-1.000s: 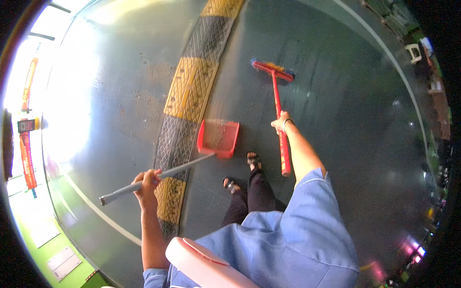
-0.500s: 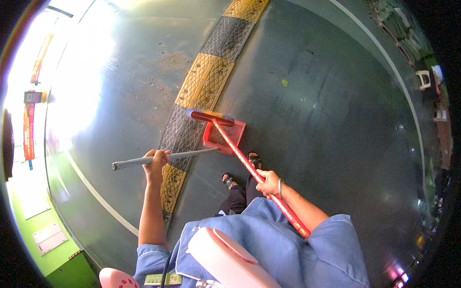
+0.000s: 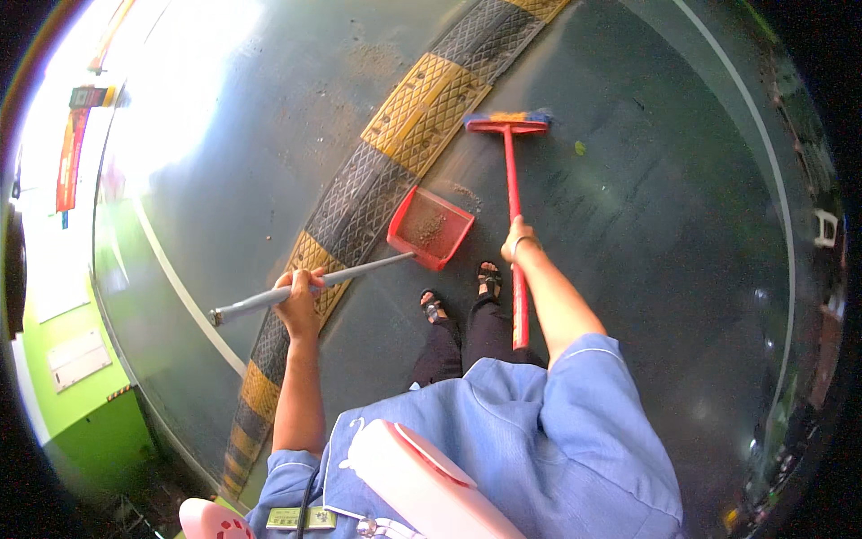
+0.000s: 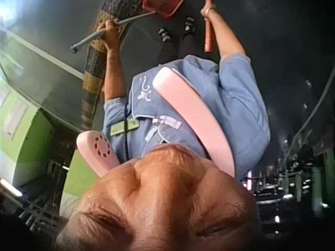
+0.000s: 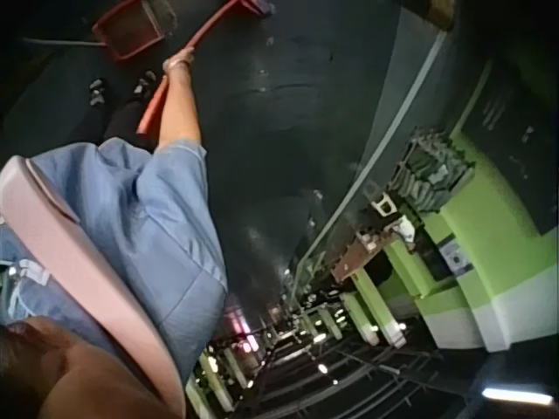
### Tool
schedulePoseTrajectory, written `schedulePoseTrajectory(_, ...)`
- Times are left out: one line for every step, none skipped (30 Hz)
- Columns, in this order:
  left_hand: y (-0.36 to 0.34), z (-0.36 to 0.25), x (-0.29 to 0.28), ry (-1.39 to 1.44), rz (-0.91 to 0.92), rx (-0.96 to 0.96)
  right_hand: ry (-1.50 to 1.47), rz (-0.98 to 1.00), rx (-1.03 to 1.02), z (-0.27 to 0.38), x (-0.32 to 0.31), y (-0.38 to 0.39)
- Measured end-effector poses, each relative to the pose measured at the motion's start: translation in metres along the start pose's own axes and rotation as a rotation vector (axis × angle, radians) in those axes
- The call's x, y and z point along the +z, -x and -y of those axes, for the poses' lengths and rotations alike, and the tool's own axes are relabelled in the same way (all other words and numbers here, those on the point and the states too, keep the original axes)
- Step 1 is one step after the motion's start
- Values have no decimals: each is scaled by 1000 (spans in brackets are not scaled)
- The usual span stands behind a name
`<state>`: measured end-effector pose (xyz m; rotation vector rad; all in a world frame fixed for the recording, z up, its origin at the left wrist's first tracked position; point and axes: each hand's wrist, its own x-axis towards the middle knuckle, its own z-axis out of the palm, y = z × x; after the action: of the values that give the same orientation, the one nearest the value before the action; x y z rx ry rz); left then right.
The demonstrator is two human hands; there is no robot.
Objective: The person carries a broom and a dustpan through a parking garage and sweeps debris from the floor and a speed bump into the dustpan using the broom.
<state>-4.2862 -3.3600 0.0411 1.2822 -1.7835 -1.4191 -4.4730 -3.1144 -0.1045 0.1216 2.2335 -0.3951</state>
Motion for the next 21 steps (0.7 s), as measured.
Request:
schedulePoseTrajectory(-4,1,0,38,-4,-44,241,56,-54,-1,10,7)
schedulePoseTrajectory(-7,1,-2,90,22,-76,371,136,-108,-7,19,19)
schedulePoseTrajectory(-14,1,-4,70,-6,-86,365,199,-41,-14,25,31)
schedulePoseTrajectory(-20,0,-7,78,-27,-93,488,282,-32,-25,27,45)
schedulePoseTrajectory(-26,-1,-10,40,25,-69,601,326,-69,-36,27,59)
schedulePoseTrajectory(-31,-1,-12,-2,58,-65,658,339,-89,-44,23,71)
schedulePoseTrajectory(-34,-1,-13,21,67,-50,614,339,-182,-50,14,79)
schedulePoseTrajectory(-38,-1,-14,-15,97,-55,586,388,-215,-55,1,89)
schedulePoseTrajectory(-39,-1,-16,-48,156,-42,593,378,-218,-60,-11,100)
schedulePoseTrajectory(-40,-1,-18,-50,132,-51,521,405,-180,-65,-21,115)
schedulePoseTrajectory(-40,-1,-20,-35,145,-70,435,396,-124,-68,-25,129)
schedulePoseTrajectory(-39,-1,-24,-20,157,-90,435,425,-138,-73,-29,141)
schedulePoseTrajectory(-38,0,-28,-20,163,-92,340,345,-146,-78,-32,150)
schedulePoseTrajectory(-35,0,-33,21,175,-87,241,334,-100,-81,-31,156)
schedulePoseTrajectory(-34,2,-37,63,191,-81,87,298,-62,-84,-26,157)
schedulePoseTrajectory(-32,2,-42,58,206,-82,13,207,-90,-86,-16,155)
schedulePoseTrajectory(-31,4,-46,18,240,-87,-79,187,-161,-85,-3,149)
schedulePoseTrajectory(-30,6,-49,-11,276,-91,-140,113,-224,-82,10,137)
schedulePoseTrajectory(-29,8,-51,-13,277,-87,-298,183,-219,-75,28,123)
schedulePoseTrajectory(-28,11,-51,-33,323,-50,-394,153,-201,-69,50,114)
schedulePoseTrajectory(-29,13,-51,-52,382,-12,-784,445,62,-63,71,110)
